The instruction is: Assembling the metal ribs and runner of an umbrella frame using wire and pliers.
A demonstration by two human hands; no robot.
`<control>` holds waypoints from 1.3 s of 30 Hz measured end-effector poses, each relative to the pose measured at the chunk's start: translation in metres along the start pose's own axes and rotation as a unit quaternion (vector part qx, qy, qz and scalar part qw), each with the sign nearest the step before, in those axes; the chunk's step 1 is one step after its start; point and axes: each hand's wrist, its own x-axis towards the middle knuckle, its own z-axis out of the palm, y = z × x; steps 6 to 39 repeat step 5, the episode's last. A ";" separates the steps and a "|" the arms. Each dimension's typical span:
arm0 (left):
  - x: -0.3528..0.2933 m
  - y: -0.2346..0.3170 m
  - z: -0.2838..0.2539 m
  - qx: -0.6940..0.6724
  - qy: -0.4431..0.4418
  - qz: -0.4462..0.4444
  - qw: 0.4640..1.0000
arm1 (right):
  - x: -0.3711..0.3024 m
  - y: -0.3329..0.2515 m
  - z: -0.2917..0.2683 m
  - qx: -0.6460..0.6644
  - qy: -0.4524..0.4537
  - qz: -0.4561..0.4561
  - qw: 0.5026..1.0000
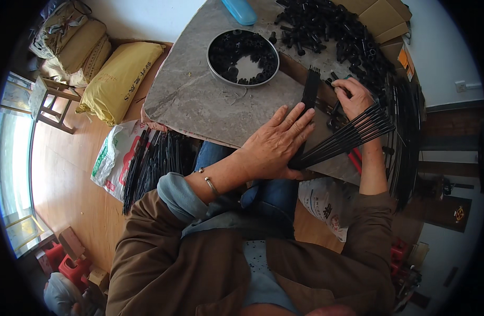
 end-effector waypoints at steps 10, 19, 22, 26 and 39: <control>0.000 0.000 0.000 -0.008 0.000 -0.002 1.000 | -0.001 0.002 0.001 0.008 -0.002 0.004 1.000; 0.000 0.000 0.000 -0.008 0.000 -0.002 1.000 | -0.001 0.002 0.001 0.008 -0.002 0.004 1.000; 0.000 0.000 0.000 -0.008 0.000 -0.002 1.000 | -0.001 0.002 0.001 0.008 -0.002 0.004 1.000; 0.000 0.000 0.000 -0.008 0.000 -0.002 1.000 | -0.001 0.002 0.001 0.008 -0.002 0.004 1.000; 0.000 0.000 0.000 -0.008 0.000 -0.002 1.000 | -0.001 0.002 0.001 0.008 -0.002 0.004 1.000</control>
